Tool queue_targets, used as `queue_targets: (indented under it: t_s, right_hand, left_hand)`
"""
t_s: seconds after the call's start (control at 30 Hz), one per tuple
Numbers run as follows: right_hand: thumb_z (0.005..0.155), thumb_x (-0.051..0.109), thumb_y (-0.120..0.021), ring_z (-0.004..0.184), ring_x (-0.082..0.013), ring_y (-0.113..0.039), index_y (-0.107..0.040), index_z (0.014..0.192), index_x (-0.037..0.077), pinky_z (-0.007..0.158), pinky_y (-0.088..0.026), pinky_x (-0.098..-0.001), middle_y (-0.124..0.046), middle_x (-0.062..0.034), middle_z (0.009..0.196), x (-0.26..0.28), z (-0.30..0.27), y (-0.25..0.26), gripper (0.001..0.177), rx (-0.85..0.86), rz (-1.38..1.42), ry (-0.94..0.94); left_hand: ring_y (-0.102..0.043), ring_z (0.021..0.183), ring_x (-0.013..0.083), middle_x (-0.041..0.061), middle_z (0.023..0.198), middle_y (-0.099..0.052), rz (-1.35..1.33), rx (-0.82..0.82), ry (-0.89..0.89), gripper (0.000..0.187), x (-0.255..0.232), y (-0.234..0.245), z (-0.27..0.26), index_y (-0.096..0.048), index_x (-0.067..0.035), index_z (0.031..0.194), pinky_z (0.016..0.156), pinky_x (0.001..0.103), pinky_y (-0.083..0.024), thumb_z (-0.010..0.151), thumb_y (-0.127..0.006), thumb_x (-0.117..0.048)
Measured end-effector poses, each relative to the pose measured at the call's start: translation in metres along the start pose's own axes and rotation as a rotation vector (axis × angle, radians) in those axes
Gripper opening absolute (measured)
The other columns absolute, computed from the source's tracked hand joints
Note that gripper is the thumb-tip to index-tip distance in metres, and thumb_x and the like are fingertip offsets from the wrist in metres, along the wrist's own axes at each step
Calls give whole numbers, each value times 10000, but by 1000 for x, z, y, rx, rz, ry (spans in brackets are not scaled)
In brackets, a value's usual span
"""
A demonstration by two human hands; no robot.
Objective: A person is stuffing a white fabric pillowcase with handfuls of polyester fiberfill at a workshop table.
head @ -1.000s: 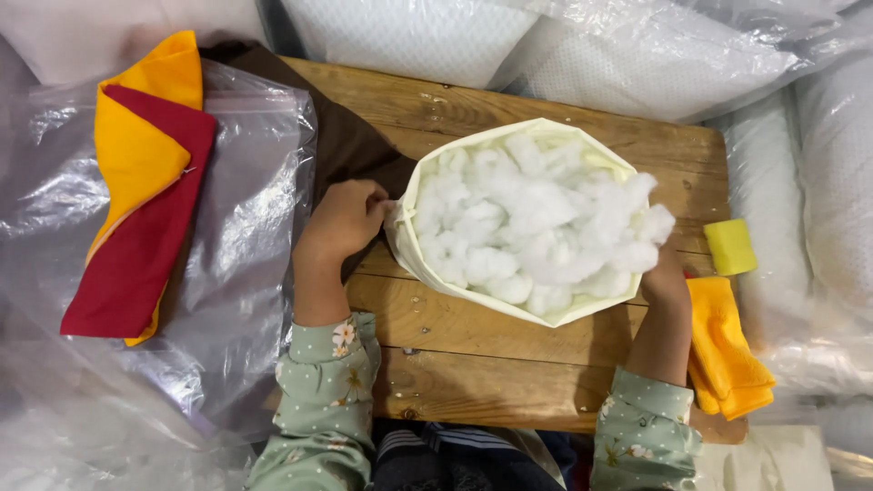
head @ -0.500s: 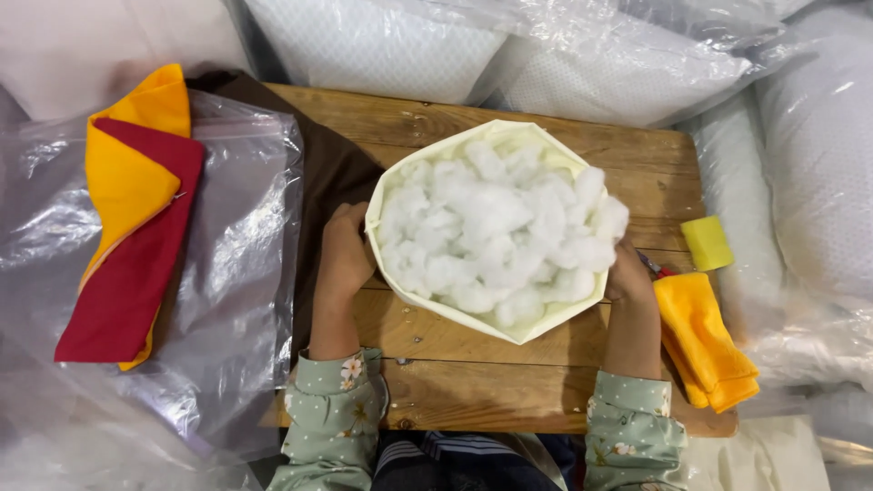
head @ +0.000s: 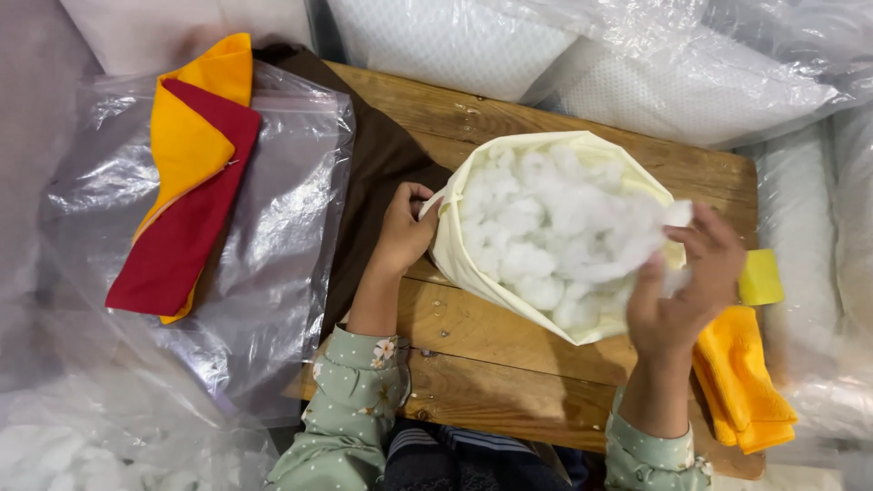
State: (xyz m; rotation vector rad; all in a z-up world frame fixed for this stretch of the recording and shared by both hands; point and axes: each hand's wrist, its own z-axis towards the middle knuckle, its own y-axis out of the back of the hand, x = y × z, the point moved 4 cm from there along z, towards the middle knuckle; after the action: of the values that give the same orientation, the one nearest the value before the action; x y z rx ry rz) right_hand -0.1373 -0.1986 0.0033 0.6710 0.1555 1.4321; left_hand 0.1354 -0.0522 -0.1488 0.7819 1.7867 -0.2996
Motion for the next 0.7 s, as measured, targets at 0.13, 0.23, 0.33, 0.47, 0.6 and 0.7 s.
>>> queue_targets:
  t_s: [0.13,0.23,0.33,0.47,0.6,0.7]
  right_hand:
    - [1054,366,-562,1510,-444,-332,-620,1411,168,1227,-305,-598,-463,-222,1569,44,20,-48,412,445,-28,177]
    - [1041,399,-569,1562,-389,-283,-513,1506,334,1195,-248,-654,-375,-71,1663,49,18,-88,473,721,-7,235]
    - [1013,453,-548,1452,-452,-385,-605,1430,329,1104,-270,-715,-492,-119,1537,35,10,-113,438,867,44,72]
    - [980,397,-601,1475,-383,-386,-693,1305,295,1093,-323,-623,-542,-99,1492,7,-12,-120,353,902,-7,8]
    - [931,324,-656,1478,-367,-388,-709,1263,263,1099,-331,-610,-566,-114,1462,-5,-23,-117,342,937,-21,-33]
    - [942,341,-638,1507,-355,-356,-594,1361,220,1156,-269,-625,-605,-121,1337,-5,-21,-120,438,976,-8,-53]
  left_hand:
    - [-437,660,68,-51,766,-467,-127,34,2,252,-6,4,-6,-583,-158,1101,564,257,-407,931,-709,-295]
    - [-488,732,81,-27,802,-547,-97,42,-84,149,0,7,-2,-613,-164,1085,665,256,-441,946,-655,-195]
    - [-585,743,139,123,912,-691,-186,37,-213,187,13,6,8,-664,-67,1169,590,250,-540,991,-646,-122]
    - [-600,665,86,91,870,-703,-313,-36,-251,159,13,11,11,-714,-47,1091,526,201,-567,939,-716,-94]
    - [-581,684,63,61,841,-717,-379,-122,-297,113,3,16,2,-762,-55,1014,576,180,-541,910,-791,-90]
    - [-603,773,82,19,858,-625,-571,-38,-200,182,19,5,10,-728,-52,1155,683,238,-613,982,-680,-85]
